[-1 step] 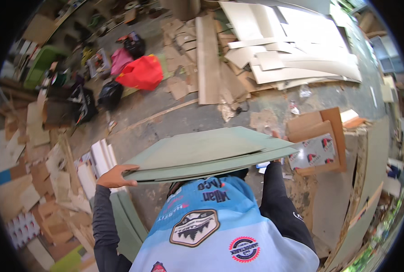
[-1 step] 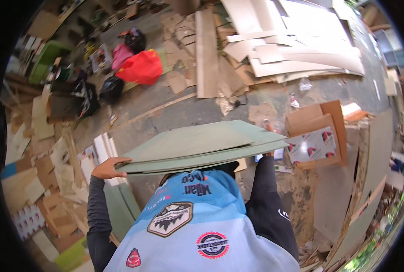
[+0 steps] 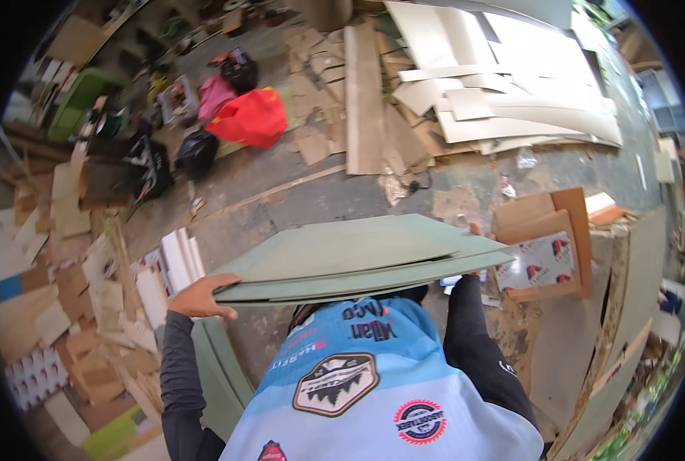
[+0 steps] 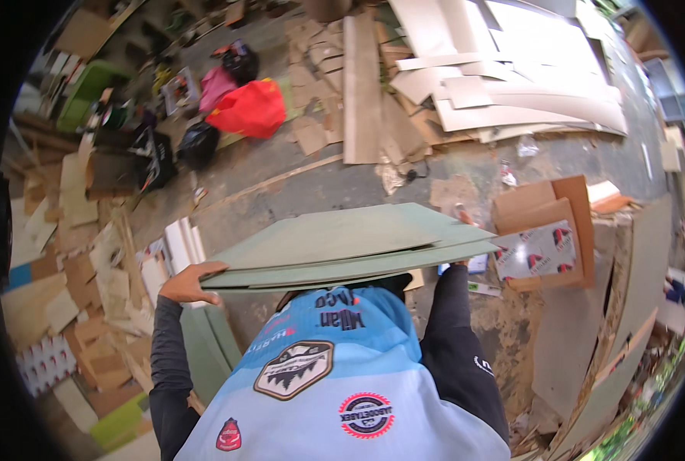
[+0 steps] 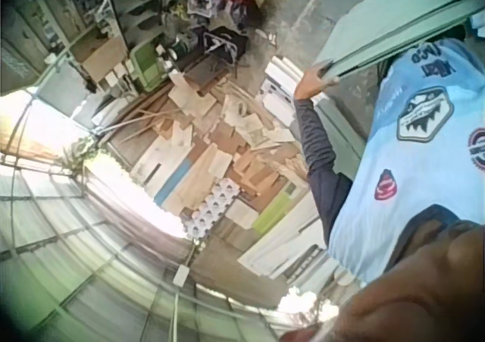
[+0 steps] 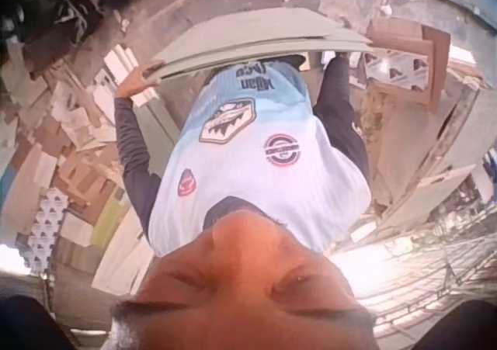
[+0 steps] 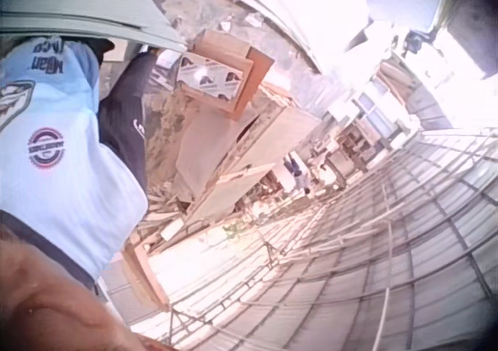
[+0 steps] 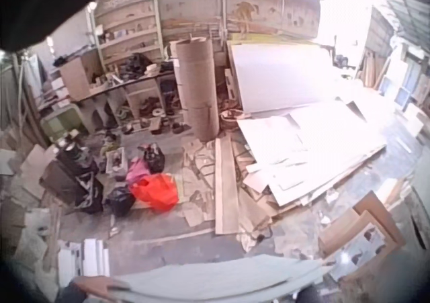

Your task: The person picks up and organizes several green wood panels by hand, then uses a hammer to drive nails into a wooden support beam attached to a larger board and uses a measuring tape to check dimensions.

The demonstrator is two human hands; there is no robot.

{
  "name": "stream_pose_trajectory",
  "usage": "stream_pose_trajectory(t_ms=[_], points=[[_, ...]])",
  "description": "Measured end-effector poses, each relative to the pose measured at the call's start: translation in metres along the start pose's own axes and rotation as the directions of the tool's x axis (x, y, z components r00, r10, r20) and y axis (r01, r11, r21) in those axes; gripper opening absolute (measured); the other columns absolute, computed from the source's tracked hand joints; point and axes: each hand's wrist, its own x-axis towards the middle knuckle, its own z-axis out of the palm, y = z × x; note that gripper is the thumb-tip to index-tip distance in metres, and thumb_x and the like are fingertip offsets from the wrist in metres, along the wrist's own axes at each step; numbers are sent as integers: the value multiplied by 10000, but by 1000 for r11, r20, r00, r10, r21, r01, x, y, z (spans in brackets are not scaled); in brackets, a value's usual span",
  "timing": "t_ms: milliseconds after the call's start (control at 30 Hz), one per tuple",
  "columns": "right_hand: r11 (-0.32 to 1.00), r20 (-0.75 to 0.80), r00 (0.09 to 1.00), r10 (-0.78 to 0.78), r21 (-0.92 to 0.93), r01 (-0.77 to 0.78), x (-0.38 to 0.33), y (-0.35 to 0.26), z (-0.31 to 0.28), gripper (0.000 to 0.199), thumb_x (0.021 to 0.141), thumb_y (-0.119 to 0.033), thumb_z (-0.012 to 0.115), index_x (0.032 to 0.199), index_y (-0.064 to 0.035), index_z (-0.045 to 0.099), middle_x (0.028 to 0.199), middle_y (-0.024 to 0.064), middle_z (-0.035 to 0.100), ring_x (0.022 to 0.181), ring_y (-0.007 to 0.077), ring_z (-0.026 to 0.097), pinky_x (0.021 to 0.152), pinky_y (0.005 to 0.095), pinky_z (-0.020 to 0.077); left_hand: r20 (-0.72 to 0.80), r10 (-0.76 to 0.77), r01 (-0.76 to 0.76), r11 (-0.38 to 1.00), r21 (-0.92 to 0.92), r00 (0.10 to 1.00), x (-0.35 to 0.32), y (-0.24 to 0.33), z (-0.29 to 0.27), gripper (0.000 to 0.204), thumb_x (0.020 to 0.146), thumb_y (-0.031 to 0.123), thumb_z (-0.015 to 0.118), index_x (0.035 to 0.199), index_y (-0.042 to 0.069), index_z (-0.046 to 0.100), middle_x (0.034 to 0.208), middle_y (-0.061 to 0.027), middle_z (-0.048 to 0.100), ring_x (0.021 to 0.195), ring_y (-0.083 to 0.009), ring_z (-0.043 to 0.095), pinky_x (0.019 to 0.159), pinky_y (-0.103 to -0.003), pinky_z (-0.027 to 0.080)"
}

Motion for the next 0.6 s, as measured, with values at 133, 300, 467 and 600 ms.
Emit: stream_pose_trajectory(t_ms=[133,300,467,600], points=[[998,99,994,40,52,-45,13,0,-8,709,992,-550,214,1117,11,628,1097,106,633,1012,231,561,1022,375,374,-202,67,-8,959,282,977,-20,-7,20,596,674,151,769,1242,100,598,1161,-156,640,1056,-339,599,908,-376,472],[999,87,996,28,42,-31,-10,-16,20,687,992,-527,199,1089,-8,639,1000,98,641,965,229,561,978,383,404,-403,37,122,924,362,914,-25,-20,48,488,667,37,680,1149,107,655,1015,-142,681,905,-351,630,802,-406,493],[987,118,988,103,-139,-86,1,-4,-3,693,980,-533,227,1068,3,657,1023,100,660,955,220,560,972,358,399,-384,-21,170,918,358,923,-25,-13,43,442,672,119,701,1113,98,673,949,-151,686,854,-367,629,777,-423,497],[977,152,968,200,-100,-186,9,14,-15,698,979,-522,236,1068,18,670,1023,109,668,964,228,562,976,345,397,-382,-37,128,968,215,923,-35,2,28,414,720,194,710,1117,84,671,1018,-164,687,953,-322,647,857,-389,489]])
